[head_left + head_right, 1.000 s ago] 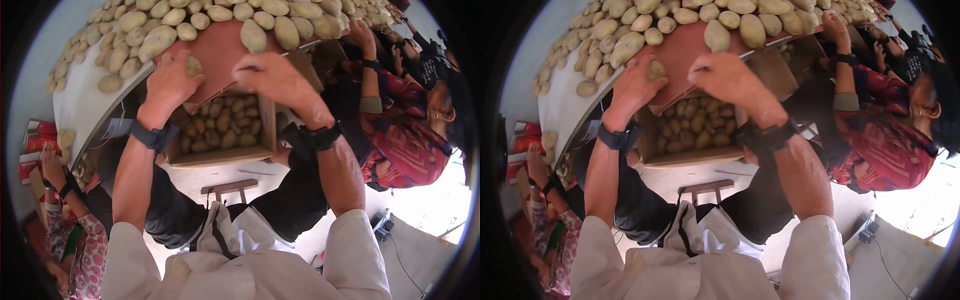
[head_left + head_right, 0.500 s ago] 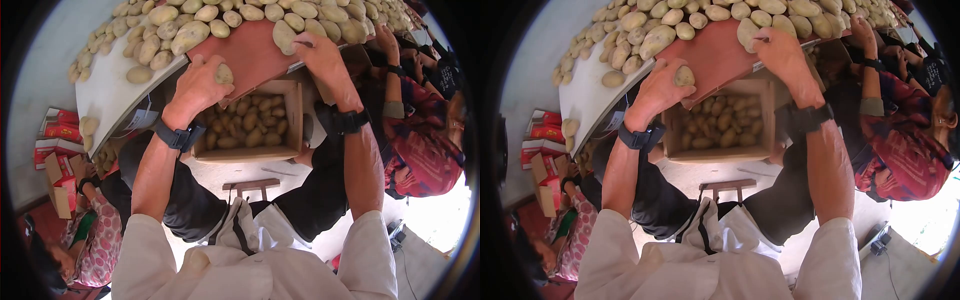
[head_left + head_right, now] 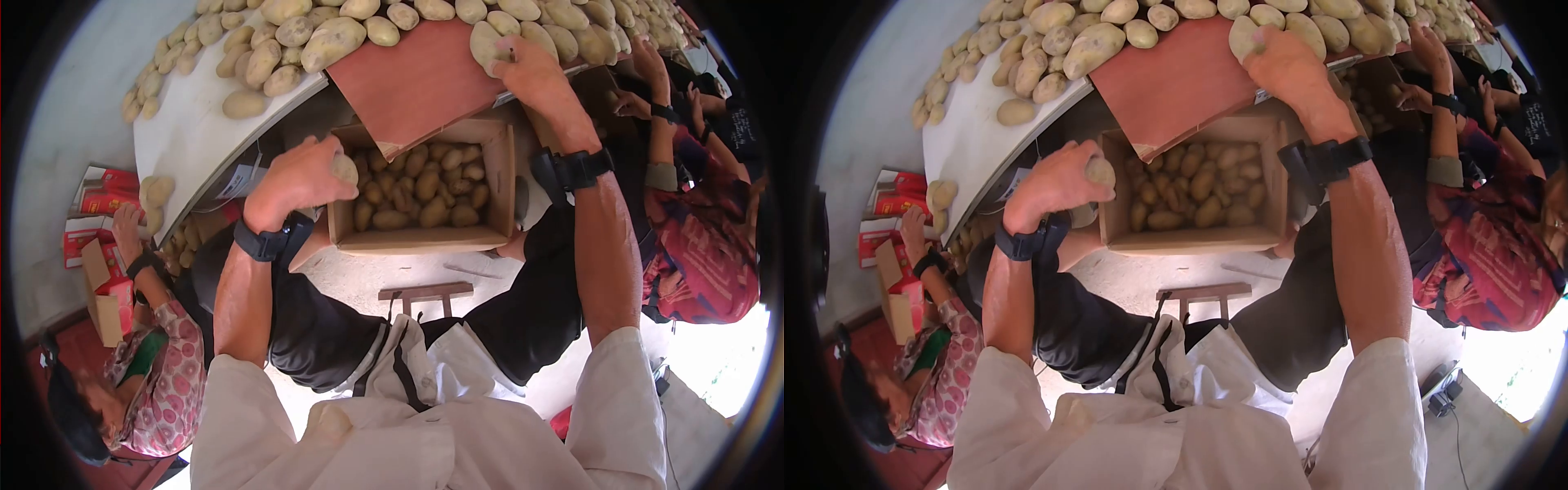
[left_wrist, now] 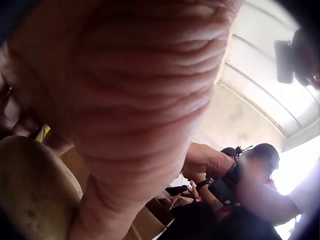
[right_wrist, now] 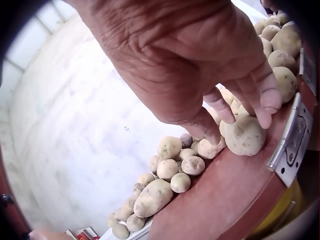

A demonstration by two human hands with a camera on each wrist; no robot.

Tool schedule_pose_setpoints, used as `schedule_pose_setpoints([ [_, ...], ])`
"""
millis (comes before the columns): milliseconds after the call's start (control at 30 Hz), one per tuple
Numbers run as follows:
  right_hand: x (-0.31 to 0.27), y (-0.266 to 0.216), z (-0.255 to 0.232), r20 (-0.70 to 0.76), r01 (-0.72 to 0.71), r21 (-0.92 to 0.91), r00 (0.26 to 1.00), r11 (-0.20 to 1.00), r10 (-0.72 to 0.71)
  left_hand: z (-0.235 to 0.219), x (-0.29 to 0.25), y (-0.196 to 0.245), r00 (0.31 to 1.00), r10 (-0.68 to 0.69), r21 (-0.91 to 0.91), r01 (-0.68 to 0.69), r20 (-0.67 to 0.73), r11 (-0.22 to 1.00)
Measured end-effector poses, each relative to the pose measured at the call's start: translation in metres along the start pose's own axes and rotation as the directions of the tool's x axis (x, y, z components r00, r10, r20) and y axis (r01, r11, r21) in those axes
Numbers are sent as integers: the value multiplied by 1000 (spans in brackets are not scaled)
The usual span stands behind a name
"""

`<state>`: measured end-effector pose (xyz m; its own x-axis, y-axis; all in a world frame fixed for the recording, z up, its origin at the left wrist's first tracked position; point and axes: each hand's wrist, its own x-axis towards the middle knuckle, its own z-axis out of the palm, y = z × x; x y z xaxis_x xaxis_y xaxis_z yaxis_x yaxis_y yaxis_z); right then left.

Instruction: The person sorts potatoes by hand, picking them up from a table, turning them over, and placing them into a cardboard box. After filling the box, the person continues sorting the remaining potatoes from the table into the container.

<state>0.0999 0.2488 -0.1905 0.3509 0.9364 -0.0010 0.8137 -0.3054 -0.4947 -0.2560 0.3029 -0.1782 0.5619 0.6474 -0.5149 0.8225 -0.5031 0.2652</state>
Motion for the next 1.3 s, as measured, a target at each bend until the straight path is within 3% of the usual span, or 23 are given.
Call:
schedule_pose_setpoints([
  [133,0,1,4,-42,62,-115,997,991,-67,4,-3,5,994,61,6,-62,91,998],
  [167,0,-5,0,8,4,-110,1000,994,-3,8,-3,3,994,88,-10,-88,65,996],
  [267,-1,-16,-2,-22,-89,-84,996,992,87,20,6,-3,995,100,14,-99,-31,995],
  [400,7,-16,2,-41,-89,-112,996,990,85,14,7,-6,982,46,19,-43,-186,999],
  [467,14,-13,10,-37,-102,-131,995,986,98,12,6,-5,983,36,12,-35,-182,999],
  [533,24,-5,20,-63,-78,-222,996,972,66,14,6,-5,973,40,-52,-53,-227,997],
  [633,27,-1,27,-68,-68,-156,996,985,58,12,5,-3,969,78,-40,-90,-234,995],
  [767,24,-9,32,-98,-39,-210,995,977,19,13,7,-1,966,84,-44,-97,-245,994],
  [833,12,-26,21,44,-3,-150,999,989,10,10,7,3,968,80,-32,-90,-236,995],
  [967,-11,-33,27,-17,73,-163,997,984,-77,3,8,14,962,88,-53,-105,-258,993],
  [1033,-19,-38,21,121,160,-52,981,986,-153,1,10,21,958,93,-60,-114,-271,992],
  [1067,-23,-40,15,112,168,-58,981,984,-161,-3,11,23,956,88,-67,-111,-278,992],
  [1133,-36,-48,-1,332,202,43,921,978,-205,-7,12,29,948,97,-69,-123,-305,990],
  [1200,-46,-44,-14,377,253,81,887,964,-265,-7,13,32,939,112,-74,-143,-325,987],
  [1267,-55,-42,-30,593,128,319,746,939,-303,-7,18,31,943,113,-76,-144,-314,987],
  [1300,-55,-46,-26,682,134,154,703,979,-204,-7,18,33,940,110,-76,-141,-322,987],
])
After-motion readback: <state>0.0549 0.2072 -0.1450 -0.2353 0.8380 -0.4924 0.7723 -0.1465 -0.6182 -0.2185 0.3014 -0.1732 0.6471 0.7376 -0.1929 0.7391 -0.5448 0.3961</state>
